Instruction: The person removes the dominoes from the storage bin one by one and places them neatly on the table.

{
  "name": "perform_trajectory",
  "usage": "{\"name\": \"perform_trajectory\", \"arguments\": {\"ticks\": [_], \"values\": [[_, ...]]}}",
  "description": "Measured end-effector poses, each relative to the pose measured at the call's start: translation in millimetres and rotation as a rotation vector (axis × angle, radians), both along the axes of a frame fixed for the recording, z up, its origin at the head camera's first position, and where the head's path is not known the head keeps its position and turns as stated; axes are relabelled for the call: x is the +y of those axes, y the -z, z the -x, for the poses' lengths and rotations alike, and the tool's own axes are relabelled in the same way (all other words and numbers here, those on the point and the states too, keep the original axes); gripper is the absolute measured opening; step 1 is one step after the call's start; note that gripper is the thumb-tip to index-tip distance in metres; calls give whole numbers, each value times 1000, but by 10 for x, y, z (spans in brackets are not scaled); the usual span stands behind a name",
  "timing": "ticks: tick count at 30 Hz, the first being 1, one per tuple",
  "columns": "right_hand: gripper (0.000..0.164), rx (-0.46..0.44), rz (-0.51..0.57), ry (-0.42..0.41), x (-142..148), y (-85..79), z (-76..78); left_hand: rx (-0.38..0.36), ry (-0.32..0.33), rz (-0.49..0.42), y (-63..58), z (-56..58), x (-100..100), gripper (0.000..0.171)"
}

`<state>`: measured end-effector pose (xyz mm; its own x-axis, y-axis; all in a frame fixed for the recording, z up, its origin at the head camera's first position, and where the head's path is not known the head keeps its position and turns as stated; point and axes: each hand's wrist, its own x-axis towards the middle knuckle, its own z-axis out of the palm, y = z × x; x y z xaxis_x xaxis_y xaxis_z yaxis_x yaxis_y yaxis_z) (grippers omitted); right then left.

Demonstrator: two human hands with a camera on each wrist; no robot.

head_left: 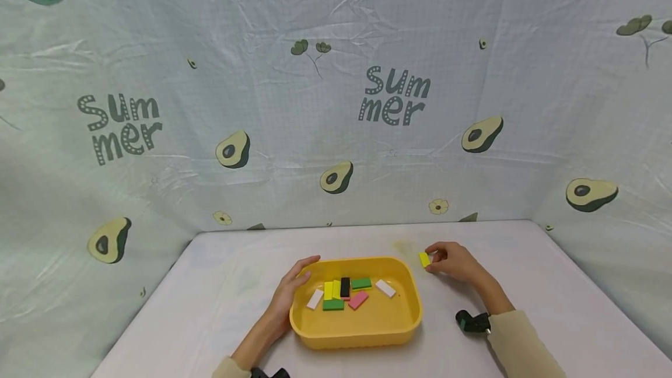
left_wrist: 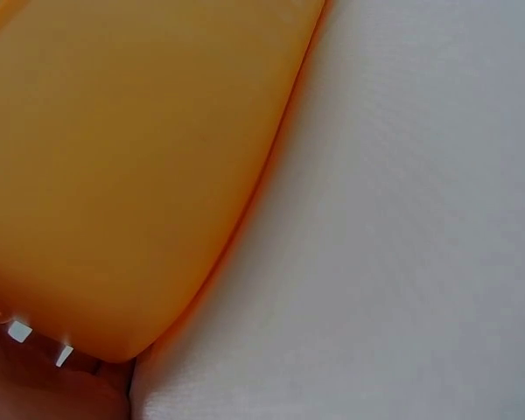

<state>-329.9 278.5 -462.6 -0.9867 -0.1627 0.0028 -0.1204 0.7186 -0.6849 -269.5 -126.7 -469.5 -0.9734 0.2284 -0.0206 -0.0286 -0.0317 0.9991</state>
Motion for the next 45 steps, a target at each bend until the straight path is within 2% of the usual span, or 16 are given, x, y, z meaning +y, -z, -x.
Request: {"name": "perform_trajectory", "arguments": {"ticks": [19, 27, 45], "values": [[50, -12, -24, 30, -19, 29, 15, 12, 7, 3, -13, -10, -15, 50], [49, -22, -23, 41, -29, 13, -1, 21, 24, -12, -9, -10, -11, 60], [48, -38, -25, 47, -35, -12, -3, 21, 15, -2, 6, -1, -7, 57]]}}
